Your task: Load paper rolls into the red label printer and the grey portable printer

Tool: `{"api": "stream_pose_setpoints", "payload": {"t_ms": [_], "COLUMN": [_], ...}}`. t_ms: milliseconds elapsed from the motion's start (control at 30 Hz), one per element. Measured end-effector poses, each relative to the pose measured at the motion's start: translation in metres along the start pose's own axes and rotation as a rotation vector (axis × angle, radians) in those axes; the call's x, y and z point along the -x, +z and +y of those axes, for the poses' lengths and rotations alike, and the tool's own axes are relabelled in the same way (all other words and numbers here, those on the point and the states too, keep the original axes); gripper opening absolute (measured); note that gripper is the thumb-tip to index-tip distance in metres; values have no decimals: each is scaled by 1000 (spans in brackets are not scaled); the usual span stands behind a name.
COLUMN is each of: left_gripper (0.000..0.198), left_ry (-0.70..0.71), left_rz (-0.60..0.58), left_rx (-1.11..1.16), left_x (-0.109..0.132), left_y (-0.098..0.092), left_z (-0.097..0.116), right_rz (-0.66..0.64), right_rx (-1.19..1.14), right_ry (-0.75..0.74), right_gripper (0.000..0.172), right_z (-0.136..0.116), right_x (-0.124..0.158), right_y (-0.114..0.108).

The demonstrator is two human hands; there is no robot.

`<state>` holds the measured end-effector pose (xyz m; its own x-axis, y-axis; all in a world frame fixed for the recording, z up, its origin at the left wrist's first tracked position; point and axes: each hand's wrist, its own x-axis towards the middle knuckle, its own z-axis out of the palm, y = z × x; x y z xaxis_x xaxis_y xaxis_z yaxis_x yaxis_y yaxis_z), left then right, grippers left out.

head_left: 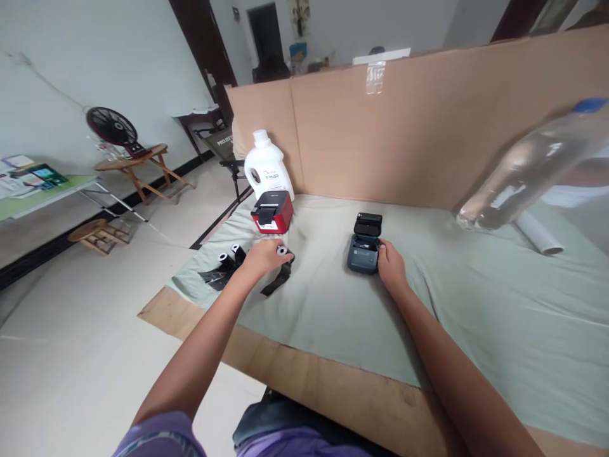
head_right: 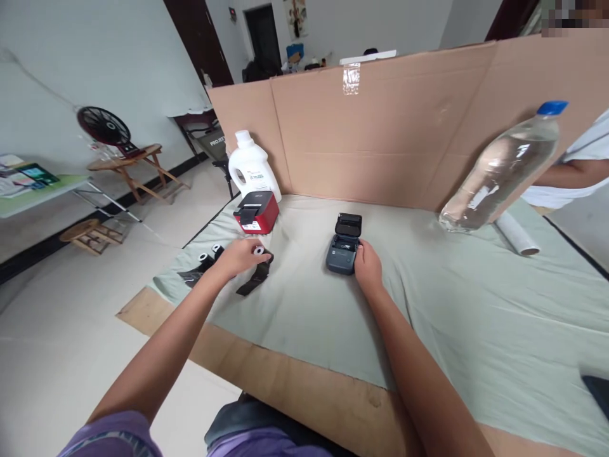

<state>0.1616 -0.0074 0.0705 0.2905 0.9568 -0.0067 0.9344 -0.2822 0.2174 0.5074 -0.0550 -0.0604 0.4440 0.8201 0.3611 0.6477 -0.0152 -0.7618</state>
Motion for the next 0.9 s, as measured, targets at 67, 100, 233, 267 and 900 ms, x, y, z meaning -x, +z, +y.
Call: {"api": "stream_pose_setpoints", "payload": {"t_ms": [67,100,233,267,900], "left_gripper": [31,32,36,38,28], "left_ry": [-120,-164,-220,-221,-336], "left_rz": [-33,-38,-36,-45,35], "left_rx": [-93,-121,-145,-134,-211], "left_x": [1,0,-2,-2,-20], "left_y": [3,5,15,16,-27], "left_z": [-20,-27,-33,-33,-116], "right_rz": [-8,-15,-11,-5,-8], "right_rx": [5,5,-5,-6,9], "right_ry": [3,3,2,1,-8], "right_gripper": [58,58,57,56,55], "right_z": [0,0,-1,-1,-2], "right_x": [-1,-1,-1,-1,-1], "right_y": [-1,-1,-2,-2,-3]}}
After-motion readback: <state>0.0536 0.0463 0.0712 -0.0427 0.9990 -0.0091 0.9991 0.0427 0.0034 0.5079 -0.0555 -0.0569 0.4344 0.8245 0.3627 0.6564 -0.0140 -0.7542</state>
